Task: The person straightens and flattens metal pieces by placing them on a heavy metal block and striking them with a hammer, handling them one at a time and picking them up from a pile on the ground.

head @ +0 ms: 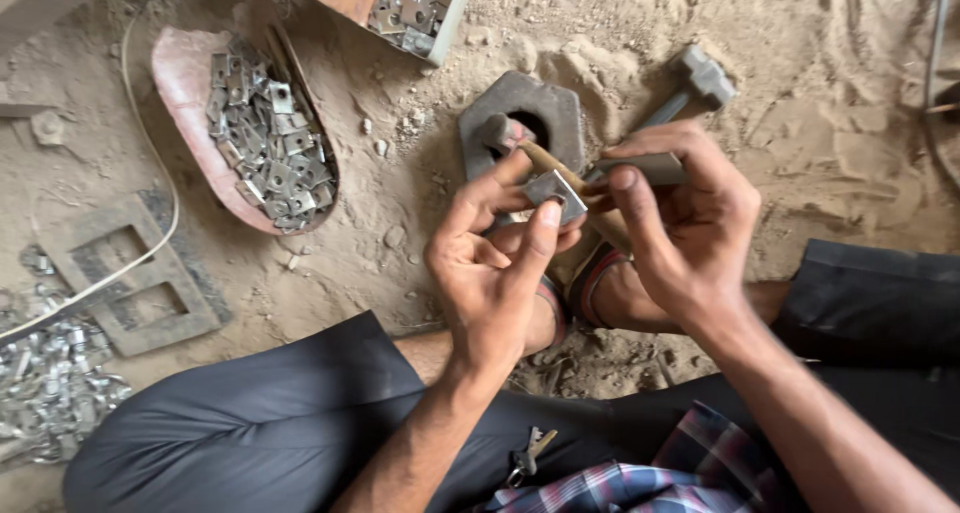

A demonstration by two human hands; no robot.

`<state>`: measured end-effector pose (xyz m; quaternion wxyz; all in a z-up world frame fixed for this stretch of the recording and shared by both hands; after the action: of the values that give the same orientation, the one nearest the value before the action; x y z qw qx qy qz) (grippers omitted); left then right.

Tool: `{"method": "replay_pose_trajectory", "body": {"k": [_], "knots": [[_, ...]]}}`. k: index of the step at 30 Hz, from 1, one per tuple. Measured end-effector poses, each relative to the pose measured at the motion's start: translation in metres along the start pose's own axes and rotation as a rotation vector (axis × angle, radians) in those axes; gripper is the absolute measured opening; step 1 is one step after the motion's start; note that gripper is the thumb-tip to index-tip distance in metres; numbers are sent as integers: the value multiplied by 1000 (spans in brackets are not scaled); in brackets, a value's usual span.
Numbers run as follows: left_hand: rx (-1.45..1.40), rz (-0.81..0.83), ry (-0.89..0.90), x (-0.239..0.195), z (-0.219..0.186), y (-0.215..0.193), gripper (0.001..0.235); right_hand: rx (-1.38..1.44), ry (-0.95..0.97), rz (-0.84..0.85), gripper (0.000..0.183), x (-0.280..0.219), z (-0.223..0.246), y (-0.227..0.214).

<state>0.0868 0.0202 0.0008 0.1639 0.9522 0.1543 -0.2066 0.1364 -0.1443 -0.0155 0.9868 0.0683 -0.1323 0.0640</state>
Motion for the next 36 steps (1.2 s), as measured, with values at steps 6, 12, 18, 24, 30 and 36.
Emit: {"method": "replay_pose_trajectory", "body": {"k": [6,12,18,24,30,36], "knots": [[203,-82,19,-3,-12,-7,25,-107,-91,87,28,10,20,2],[310,-103,109,-7,-14,-15,20,-40,-71,127,24,-5,1,-1],[320,-62,171,-13,-19,-6,20,-47,-100,85,31,-1,7,0],[371,-47,203,-16,-20,-1,16,33,-175,103,11,2,21,2],[496,-47,280,-26,-24,5,14,-137,-188,92,9,7,33,-4],[507,-63,267,-27,-23,4,13,-184,-219,148,10,9,41,0]]}}
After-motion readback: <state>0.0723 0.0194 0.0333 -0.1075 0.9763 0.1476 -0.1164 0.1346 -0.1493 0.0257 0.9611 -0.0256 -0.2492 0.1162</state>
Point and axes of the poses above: each hand's wrist, its own x-axis towards the middle knuckle, its own y-axis out of the palm, z = x × y, the point moved 8 cm from there along x, towards the middle knuckle, and after that the axes turned 14 degrees about -y, right-handed, at the moved point
